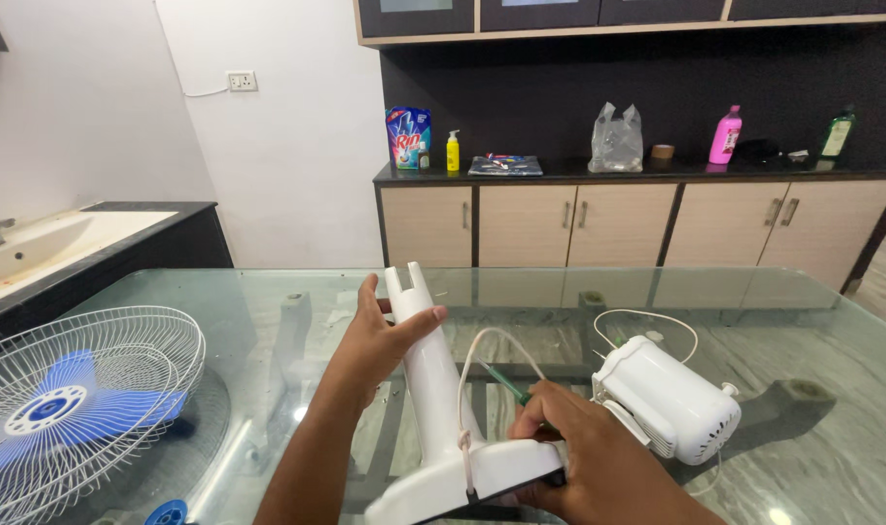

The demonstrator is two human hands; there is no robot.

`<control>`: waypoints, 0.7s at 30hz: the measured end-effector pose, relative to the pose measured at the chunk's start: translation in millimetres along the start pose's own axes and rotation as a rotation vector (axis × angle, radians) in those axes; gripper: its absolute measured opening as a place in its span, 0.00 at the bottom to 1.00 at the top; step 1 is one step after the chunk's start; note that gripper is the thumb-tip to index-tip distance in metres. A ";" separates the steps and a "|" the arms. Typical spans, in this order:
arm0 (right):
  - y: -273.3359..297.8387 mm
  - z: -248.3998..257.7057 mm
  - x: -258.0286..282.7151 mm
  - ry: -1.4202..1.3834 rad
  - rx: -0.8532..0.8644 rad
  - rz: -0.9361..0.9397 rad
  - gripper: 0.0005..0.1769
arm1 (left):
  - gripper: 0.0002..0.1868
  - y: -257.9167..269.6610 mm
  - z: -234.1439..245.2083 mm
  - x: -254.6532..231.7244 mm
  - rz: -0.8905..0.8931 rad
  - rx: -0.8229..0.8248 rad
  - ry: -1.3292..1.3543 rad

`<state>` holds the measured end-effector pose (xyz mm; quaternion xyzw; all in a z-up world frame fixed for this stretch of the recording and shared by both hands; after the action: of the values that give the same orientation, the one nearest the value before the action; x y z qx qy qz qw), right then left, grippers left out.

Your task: The person uses a screwdriver to remove screws from the base of a white desk fan, then detaches the motor housing from the stand. The person handles the fan base, motor housing, and screwdriver on a glass table.

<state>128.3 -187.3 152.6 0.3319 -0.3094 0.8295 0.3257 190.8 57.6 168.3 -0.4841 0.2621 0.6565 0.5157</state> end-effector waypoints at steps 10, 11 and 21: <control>-10.6 -1.3 -54.6 0.398 0.052 -0.041 0.37 | 0.41 22.9 31.8 -37.1 -0.216 -0.105 -0.257; -10.4 -3.8 -59.8 0.405 0.039 0.022 0.39 | 0.40 25.5 35.1 -38.4 -0.212 -0.120 -0.338; -19.8 -24.5 -140.9 0.366 0.136 -0.030 0.49 | 0.18 54.8 21.2 -70.0 -0.286 0.098 -0.332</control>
<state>214.5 -204.8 38.2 0.2015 -0.1834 0.8899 0.3658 132.0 27.8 231.6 -0.3758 0.1338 0.6338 0.6627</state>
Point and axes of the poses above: each hand's wrist, its own y-axis away from the middle knuckle, its own z-axis out of the back of the hand, x = y × z, the point moved 8 cm from there along -y, towards the middle knuckle, and after that the axes turned 12 degrees about -y, right-handed, at the moved point
